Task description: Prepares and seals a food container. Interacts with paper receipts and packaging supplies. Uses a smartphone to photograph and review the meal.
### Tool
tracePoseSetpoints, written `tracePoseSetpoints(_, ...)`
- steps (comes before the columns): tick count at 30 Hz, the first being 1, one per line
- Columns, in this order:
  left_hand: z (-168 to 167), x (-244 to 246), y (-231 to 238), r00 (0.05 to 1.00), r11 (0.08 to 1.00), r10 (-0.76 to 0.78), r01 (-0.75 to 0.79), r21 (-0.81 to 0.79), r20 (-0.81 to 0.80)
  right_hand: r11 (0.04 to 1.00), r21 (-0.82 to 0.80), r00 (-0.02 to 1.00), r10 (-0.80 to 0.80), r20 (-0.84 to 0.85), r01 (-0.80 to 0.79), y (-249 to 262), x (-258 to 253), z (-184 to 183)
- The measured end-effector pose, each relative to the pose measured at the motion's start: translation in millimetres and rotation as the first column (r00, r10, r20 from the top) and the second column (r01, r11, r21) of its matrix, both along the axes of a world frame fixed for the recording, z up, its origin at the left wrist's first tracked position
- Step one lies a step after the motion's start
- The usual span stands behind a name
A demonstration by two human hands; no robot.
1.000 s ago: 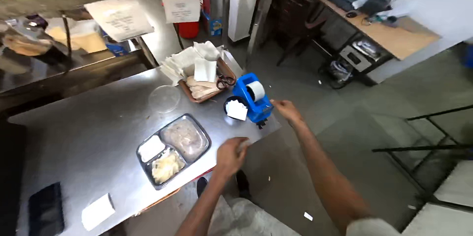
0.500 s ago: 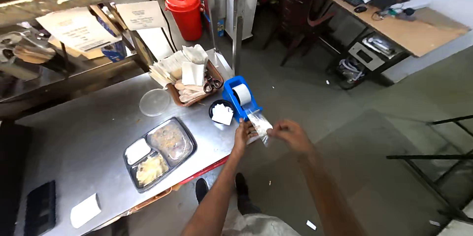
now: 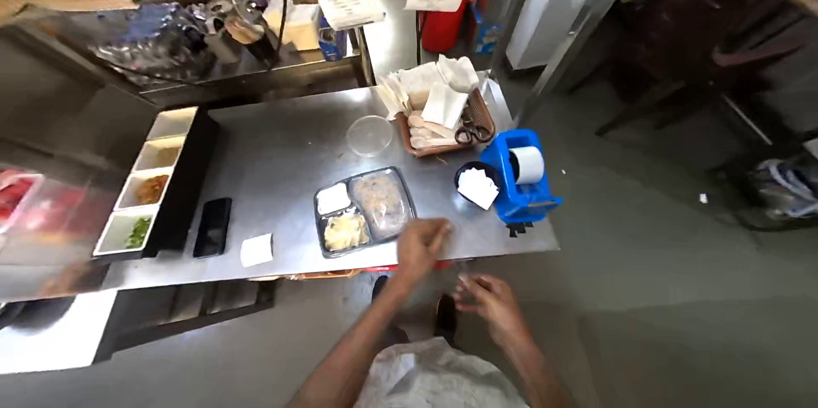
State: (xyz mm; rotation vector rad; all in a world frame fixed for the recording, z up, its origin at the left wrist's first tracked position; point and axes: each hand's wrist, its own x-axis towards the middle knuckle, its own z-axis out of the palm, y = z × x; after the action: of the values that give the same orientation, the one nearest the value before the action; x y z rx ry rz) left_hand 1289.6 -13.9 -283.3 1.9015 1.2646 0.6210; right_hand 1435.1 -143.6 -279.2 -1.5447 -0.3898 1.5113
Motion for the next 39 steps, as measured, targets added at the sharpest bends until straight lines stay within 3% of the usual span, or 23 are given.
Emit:
tracePoseSetpoints(3, -24.0, -75.2, 60.1, 0.973, 0.943, 0.179, -0.129, 0.308, -0.142, 0.996, 0.047, 0.996, 0.076, 0.044, -0.078, 78.2, -63.5, -21.0)
tracePoseSetpoints(5, -59.8, -101.2, 89.8, 0.923, 0.931, 0.223, -0.107, 0.348, -0.314, 0.994, -0.037, 0.981, 0.109, 0.158, -0.104, 104.9, -85.9, -49.4)
tracePoseSetpoints(7, -76.7, -106.5, 98.3, 0.869, 0.953, 0.203, -0.069, 0.296, -0.451, 0.992, -0.066, 0.964, 0.123, 0.236, -0.110, 99.9, -91.7, -60.4)
tracePoseSetpoints(12, -75.4, -79.9, 42.0, 0.844, 0.972, 0.066, 0.067, 0.227, -0.533, 0.988, -0.142, 0.992, 0.073, 0.107, -0.058, 38.2, -78.5, -72.9)
tracePoseSetpoints(14, -75.5, -70.9, 23.6, 0.854, 0.971, 0.054, 0.076, 0.226, -0.517, 0.991, -0.132, 0.989, 0.037, 0.145, -0.018, 30.6, -76.0, -82.9)
tracePoseSetpoints(16, -75.8, -68.0, 14.1, 0.849, 0.972, 0.049, 0.082, 0.222, -0.527, 0.972, -0.205, 0.991, -0.093, 0.100, 0.111, 35.5, -80.9, -85.8)
tracePoseSetpoints(17, -75.7, -65.4, 13.0, 0.844, 0.970, 0.048, 0.087, 0.226, -0.533, 0.936, -0.273, 0.973, -0.231, -0.006, 0.221, 40.4, -82.1, -84.7)
tracePoseSetpoints(19, -76.6, -60.0, 13.6, 0.841, 0.968, 0.056, 0.087, 0.237, -0.538, 0.822, -0.414, 0.825, -0.513, -0.238, 0.392, 45.6, -83.2, -79.6)
tracePoseSetpoints(20, -76.2, -58.5, 14.7, 0.843, 0.966, 0.065, 0.081, 0.246, -0.534, 0.797, -0.440, 0.768, -0.565, -0.300, 0.414, 44.7, -82.1, -72.9)
tracePoseSetpoints(21, -76.0, -56.7, 15.5, 0.851, 0.963, 0.080, 0.067, 0.260, -0.519, 0.814, -0.421, 0.778, -0.545, -0.314, 0.400, 42.5, -77.9, -63.2)
tracePoseSetpoints(23, -75.4, -56.2, 15.3, 0.864, 0.964, 0.113, 0.025, 0.266, -0.491, 0.897, -0.325, 0.915, -0.367, -0.166, 0.301, 36.8, -67.8, -29.7)
tracePoseSetpoints(25, -74.3, -54.6, 23.1, 0.873, 0.958, 0.154, -0.017, 0.286, -0.463, 0.968, -0.094, 0.953, -0.209, 0.218, 0.234, 36.0, -45.9, 10.7)
tracePoseSetpoints(26, -75.4, -52.8, 30.0, 0.877, 0.950, 0.181, -0.038, 0.311, -0.445, 0.974, 0.070, 0.839, -0.220, 0.497, 0.214, 38.8, -24.0, 22.3)
tracePoseSetpoints(27, -77.1, -51.8, 38.3, 0.879, 0.943, 0.203, -0.055, 0.329, -0.433, 0.970, 0.182, 0.656, -0.241, 0.715, 0.158, 42.2, 6.3, 32.6)
tracePoseSetpoints(28, -78.3, -52.1, 46.2, 0.878, 0.938, 0.219, -0.070, 0.340, -0.426, 0.966, 0.235, 0.454, -0.258, 0.853, 0.109, 47.4, 39.3, 40.9)
tracePoseSetpoints(29, -78.1, -52.7, 52.0, 0.881, 0.935, 0.233, -0.086, 0.344, -0.412, 0.968, 0.223, 0.320, -0.248, 0.915, 0.114, 55.3, 70.4, 45.5)
tracePoseSetpoints(30, -75.0, -52.4, 54.2, 0.889, 0.932, 0.244, -0.104, 0.347, -0.388, 0.975, 0.155, 0.305, -0.199, 0.932, 0.162, 68.1, 100.0, 43.9)
tracePoseSetpoints(32, -58.9, -46.3, 49.7, 0.912, 0.923, 0.236, -0.103, 0.371, -0.334, 0.975, -0.001, 0.516, -0.116, 0.849, 0.221, 107.7, 153.3, 25.4)
tracePoseSetpoints(34, -36.3, -24.4, 27.8, 0.969, 0.937, 0.114, -0.032, 0.347, -0.220, 0.982, -0.086, 0.732, -0.067, 0.679, 0.170, 132.8, 179.9, 20.3)
tracePoseSetpoints(36, -25.1, 15.4, -3.4, 0.995, 0.989, -0.102, 0.102, 0.104, 0.004, 0.984, -0.049, 0.839, -0.118, 0.532, 0.169, 121.4, 180.4, 47.8)
tracePoseSetpoints(37, -23.7, 39.7, -14.4, 0.967, 0.975, -0.177, 0.198, -0.105, 0.181, 0.987, 0.004, 0.856, -0.144, 0.497, 0.163, 100.1, 173.2, 70.3)
tracePoseSetpoints(39, -27.6, 89.3, -20.9, 0.856, 0.794, -0.136, 0.395, -0.462, 0.499, 0.988, 0.071, 0.852, -0.153, 0.500, 0.136, 37.2, 153.8, 92.1)
